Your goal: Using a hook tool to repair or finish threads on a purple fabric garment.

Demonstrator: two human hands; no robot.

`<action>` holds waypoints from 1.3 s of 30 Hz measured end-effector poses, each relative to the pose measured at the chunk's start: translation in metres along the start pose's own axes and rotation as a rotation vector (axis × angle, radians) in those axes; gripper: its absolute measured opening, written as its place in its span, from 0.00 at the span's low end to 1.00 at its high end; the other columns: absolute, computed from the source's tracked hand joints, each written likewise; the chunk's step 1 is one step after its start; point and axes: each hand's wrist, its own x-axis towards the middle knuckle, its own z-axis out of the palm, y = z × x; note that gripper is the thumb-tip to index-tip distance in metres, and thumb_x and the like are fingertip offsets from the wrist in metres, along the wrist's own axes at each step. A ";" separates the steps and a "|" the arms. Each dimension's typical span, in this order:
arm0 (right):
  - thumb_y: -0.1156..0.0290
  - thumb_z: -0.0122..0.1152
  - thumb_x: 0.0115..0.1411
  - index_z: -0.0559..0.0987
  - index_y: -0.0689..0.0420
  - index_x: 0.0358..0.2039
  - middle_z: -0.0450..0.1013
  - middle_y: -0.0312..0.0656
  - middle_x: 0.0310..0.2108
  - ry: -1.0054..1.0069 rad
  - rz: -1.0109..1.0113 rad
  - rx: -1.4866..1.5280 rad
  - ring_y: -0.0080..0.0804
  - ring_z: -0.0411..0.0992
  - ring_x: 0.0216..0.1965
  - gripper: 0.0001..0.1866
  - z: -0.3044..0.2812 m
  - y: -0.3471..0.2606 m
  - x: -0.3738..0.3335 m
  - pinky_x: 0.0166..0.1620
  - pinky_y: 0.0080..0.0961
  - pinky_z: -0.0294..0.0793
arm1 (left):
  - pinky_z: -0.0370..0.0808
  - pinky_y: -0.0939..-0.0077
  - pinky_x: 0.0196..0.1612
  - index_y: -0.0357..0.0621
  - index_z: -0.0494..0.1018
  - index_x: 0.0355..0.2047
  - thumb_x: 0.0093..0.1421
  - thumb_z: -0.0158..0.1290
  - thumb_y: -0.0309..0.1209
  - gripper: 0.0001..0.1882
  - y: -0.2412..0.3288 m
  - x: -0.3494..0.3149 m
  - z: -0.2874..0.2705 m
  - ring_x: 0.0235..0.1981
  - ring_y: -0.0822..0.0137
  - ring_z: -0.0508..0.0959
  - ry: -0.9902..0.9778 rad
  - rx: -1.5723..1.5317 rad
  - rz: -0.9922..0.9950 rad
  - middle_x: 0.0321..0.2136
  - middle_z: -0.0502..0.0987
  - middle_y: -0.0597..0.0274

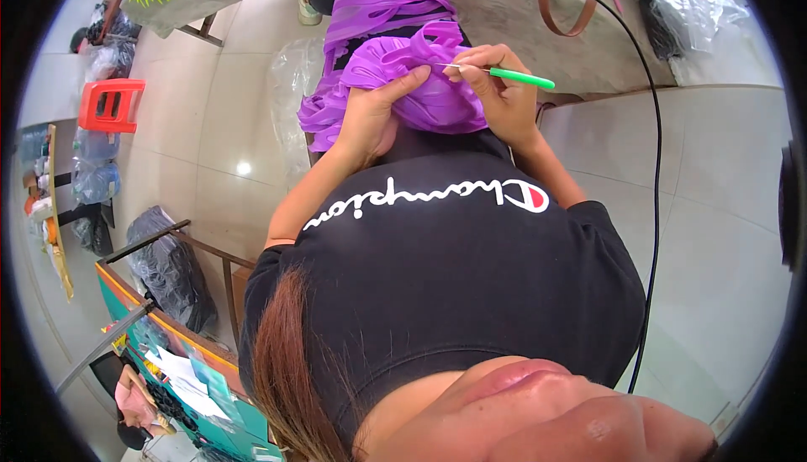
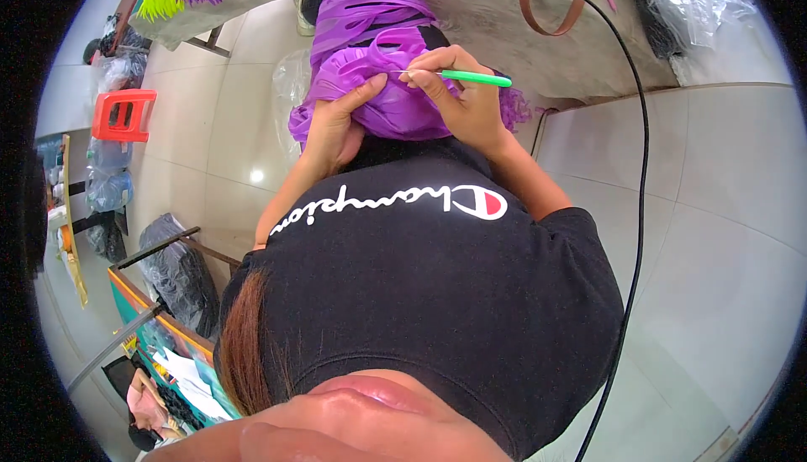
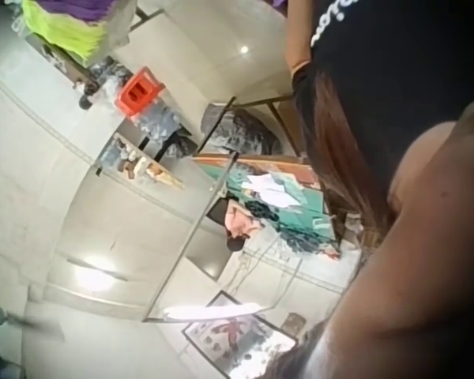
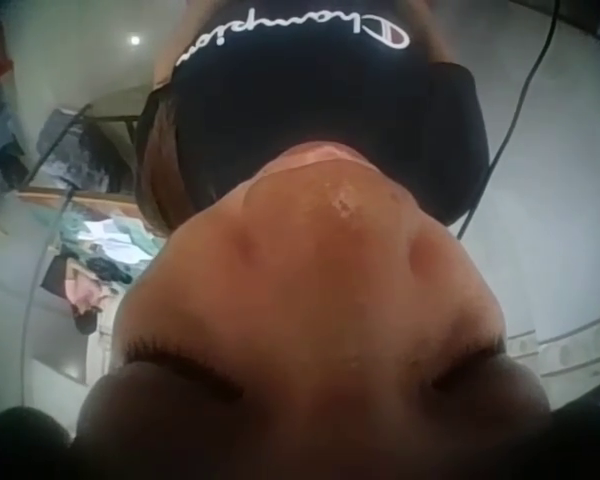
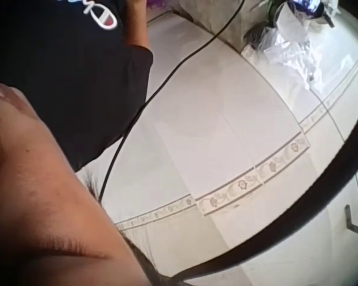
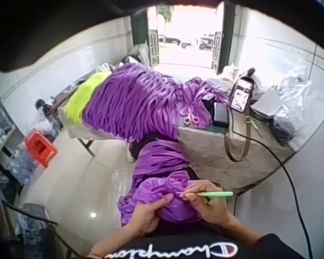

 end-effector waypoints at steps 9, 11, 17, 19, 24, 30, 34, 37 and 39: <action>0.77 0.57 0.60 0.72 0.65 0.35 0.72 0.45 0.34 -0.005 -0.037 -0.128 0.25 0.72 0.35 0.05 -0.001 0.006 0.002 0.41 0.20 0.72 | 0.73 0.70 0.48 0.42 0.73 0.40 0.54 0.57 0.18 0.14 0.001 0.001 0.000 0.41 0.67 0.77 0.019 -0.017 0.003 0.38 0.78 0.61; 0.77 0.57 0.60 0.73 0.65 0.34 0.73 0.45 0.34 -0.002 -0.049 -0.132 0.25 0.72 0.35 0.05 0.000 0.007 0.002 0.41 0.20 0.72 | 0.73 0.70 0.48 0.42 0.73 0.40 0.54 0.57 0.18 0.14 -0.001 0.001 -0.001 0.41 0.67 0.77 0.016 -0.021 0.011 0.38 0.78 0.61; 0.77 0.59 0.59 0.74 0.64 0.33 0.74 0.44 0.33 -0.007 -0.113 -0.212 0.26 0.72 0.34 0.04 0.002 0.003 0.004 0.40 0.21 0.71 | 0.73 0.70 0.48 0.42 0.73 0.40 0.54 0.56 0.17 0.14 -0.001 0.001 -0.002 0.41 0.67 0.77 0.012 -0.020 0.035 0.38 0.77 0.62; 0.77 0.59 0.59 0.75 0.64 0.32 0.74 0.44 0.32 0.000 -0.125 -0.212 0.27 0.72 0.34 0.04 0.003 0.002 0.005 0.40 0.21 0.71 | 0.72 0.71 0.49 0.42 0.73 0.40 0.53 0.56 0.17 0.14 -0.002 0.002 -0.002 0.41 0.67 0.77 0.014 -0.026 0.051 0.38 0.78 0.62; 0.78 0.61 0.56 0.76 0.63 0.31 0.75 0.46 0.30 -0.006 -0.275 -0.417 0.31 0.74 0.33 0.03 0.007 -0.002 0.007 0.37 0.23 0.73 | 0.72 0.73 0.48 0.40 0.74 0.39 0.53 0.57 0.16 0.13 -0.005 0.004 -0.003 0.40 0.69 0.77 0.020 0.052 0.166 0.37 0.78 0.62; 0.78 0.61 0.56 0.76 0.63 0.32 0.76 0.46 0.30 0.011 -0.264 -0.385 0.32 0.75 0.32 0.04 0.009 -0.002 0.006 0.37 0.22 0.73 | 0.72 0.75 0.47 0.39 0.75 0.38 0.53 0.56 0.15 0.13 -0.007 0.003 -0.002 0.39 0.70 0.77 0.023 0.060 0.206 0.36 0.78 0.62; 0.78 0.61 0.56 0.76 0.63 0.32 0.75 0.46 0.30 0.024 -0.277 -0.329 0.31 0.75 0.32 0.04 0.010 0.001 0.006 0.37 0.22 0.72 | 0.73 0.75 0.47 0.39 0.75 0.38 0.52 0.56 0.15 0.13 -0.008 0.002 -0.002 0.39 0.70 0.77 0.032 0.055 0.204 0.36 0.78 0.62; 0.78 0.61 0.57 0.76 0.63 0.32 0.75 0.46 0.30 0.022 -0.263 -0.308 0.31 0.74 0.32 0.04 0.010 0.003 0.006 0.37 0.22 0.72 | 0.73 0.75 0.46 0.39 0.75 0.39 0.52 0.56 0.15 0.13 -0.008 0.002 -0.002 0.39 0.70 0.77 0.024 0.053 0.190 0.36 0.78 0.62; 0.78 0.61 0.57 0.76 0.63 0.32 0.75 0.46 0.30 0.020 -0.267 -0.319 0.31 0.74 0.32 0.04 0.010 0.003 0.007 0.37 0.22 0.72 | 0.73 0.75 0.46 0.39 0.75 0.39 0.52 0.56 0.15 0.13 -0.009 0.003 -0.004 0.38 0.70 0.78 0.036 0.064 0.203 0.36 0.78 0.62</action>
